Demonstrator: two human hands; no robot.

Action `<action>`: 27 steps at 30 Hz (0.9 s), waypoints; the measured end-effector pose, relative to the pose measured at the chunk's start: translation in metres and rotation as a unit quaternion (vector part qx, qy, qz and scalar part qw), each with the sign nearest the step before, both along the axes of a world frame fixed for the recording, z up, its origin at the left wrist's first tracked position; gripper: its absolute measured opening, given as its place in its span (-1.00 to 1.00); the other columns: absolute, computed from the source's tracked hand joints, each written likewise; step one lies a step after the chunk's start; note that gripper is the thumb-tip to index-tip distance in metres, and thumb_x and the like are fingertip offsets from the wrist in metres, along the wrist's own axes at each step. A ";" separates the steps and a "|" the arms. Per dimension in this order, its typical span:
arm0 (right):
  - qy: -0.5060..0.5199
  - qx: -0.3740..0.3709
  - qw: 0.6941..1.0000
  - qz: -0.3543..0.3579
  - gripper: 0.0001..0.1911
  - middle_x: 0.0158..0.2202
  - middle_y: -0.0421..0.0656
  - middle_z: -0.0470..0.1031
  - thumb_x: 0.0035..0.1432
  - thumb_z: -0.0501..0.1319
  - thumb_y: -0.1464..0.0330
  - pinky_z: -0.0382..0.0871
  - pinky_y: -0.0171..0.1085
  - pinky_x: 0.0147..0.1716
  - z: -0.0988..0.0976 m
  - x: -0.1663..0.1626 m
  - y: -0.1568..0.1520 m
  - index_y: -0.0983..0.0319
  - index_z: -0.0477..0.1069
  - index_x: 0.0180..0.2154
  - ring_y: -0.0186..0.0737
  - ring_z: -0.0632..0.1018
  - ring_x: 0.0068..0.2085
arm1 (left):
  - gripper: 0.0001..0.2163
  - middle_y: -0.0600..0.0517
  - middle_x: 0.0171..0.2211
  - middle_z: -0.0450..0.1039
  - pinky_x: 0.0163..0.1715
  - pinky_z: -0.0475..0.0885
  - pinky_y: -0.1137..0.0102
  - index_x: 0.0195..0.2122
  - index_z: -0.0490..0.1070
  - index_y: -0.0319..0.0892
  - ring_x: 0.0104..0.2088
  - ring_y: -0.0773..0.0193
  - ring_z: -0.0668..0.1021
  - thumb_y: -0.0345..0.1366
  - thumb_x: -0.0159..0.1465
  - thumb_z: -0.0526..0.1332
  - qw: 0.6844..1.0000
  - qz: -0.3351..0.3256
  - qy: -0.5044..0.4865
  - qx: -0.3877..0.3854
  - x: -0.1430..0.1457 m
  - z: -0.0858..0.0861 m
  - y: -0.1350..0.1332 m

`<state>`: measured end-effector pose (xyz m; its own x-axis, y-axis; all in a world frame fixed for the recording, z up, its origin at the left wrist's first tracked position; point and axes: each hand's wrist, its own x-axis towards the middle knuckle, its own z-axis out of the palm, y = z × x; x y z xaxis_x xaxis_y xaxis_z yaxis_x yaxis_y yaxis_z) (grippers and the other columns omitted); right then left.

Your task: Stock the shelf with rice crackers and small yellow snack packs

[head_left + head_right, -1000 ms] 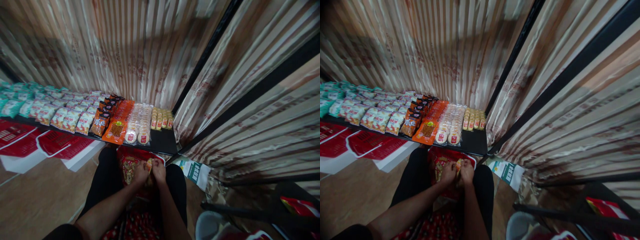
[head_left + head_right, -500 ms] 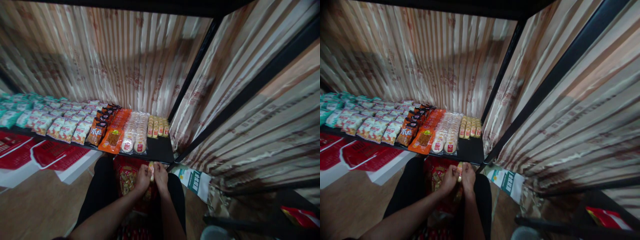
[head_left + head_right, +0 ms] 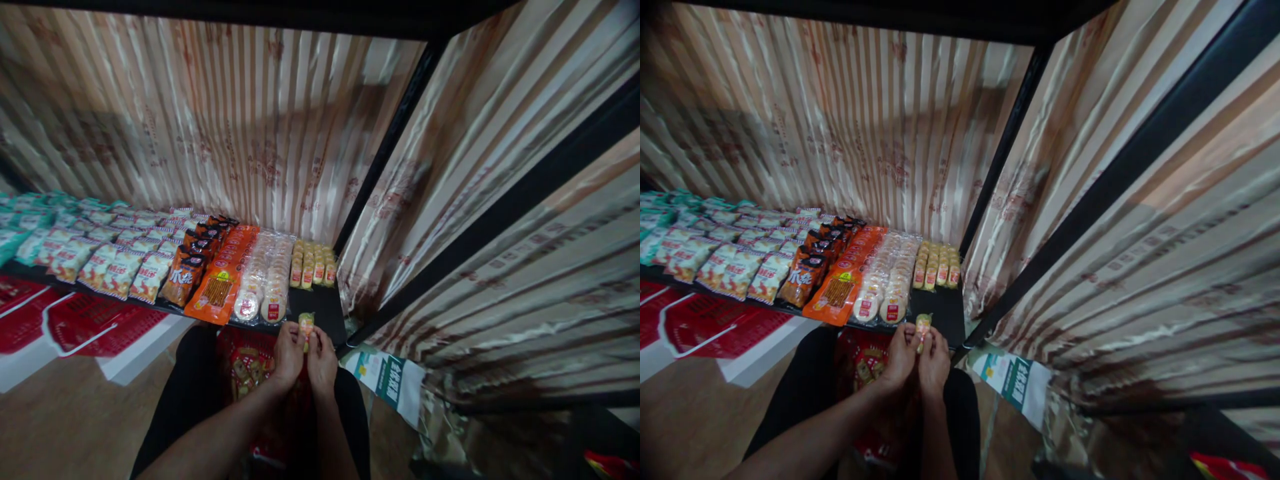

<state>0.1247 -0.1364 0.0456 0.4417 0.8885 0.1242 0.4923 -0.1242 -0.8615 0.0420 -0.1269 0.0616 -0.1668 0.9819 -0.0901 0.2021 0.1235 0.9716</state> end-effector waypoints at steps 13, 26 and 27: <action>0.011 0.007 0.998 -0.057 -0.36 -0.06 0.04 0.49 0.11 -0.07 -0.03 0.38 -0.20 -0.18 -0.026 0.013 0.030 0.28 0.38 -0.03 -0.08 0.53 -0.16 | -0.92 0.00 -0.31 0.46 -0.25 0.38 0.44 -0.28 0.28 -0.17 -0.30 0.32 0.51 -0.40 0.21 0.06 0.999 -0.010 0.014 -0.035 0.032 0.008 0.049; 0.016 0.050 0.998 -0.033 -0.48 -0.06 0.08 0.42 0.02 0.06 0.17 0.41 -0.18 -0.19 -0.038 0.036 0.082 0.29 0.40 -0.03 -0.06 0.49 -0.11 | -0.73 -0.10 -0.17 0.40 -0.14 0.36 0.45 -0.15 0.41 -0.22 -0.18 0.27 0.47 -0.48 0.16 0.02 0.997 -0.011 0.058 -0.050 0.048 0.017 0.085; 0.011 0.050 0.998 -0.033 -0.48 -0.06 0.08 0.41 0.02 0.06 0.17 0.41 -0.18 -0.18 -0.038 0.037 0.085 0.29 0.40 -0.03 -0.06 0.48 -0.11 | -0.72 -0.10 -0.17 0.41 -0.12 0.35 0.44 -0.15 0.41 -0.22 -0.16 0.26 0.47 -0.47 0.16 0.02 0.997 -0.010 0.064 -0.047 0.049 0.017 0.088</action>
<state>0.1619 -0.0512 0.0079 0.5027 0.8411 0.1996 0.4666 -0.0696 -0.8817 0.0909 -0.0387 0.0787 -0.1639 0.9732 -0.1615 0.3260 0.2079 0.9222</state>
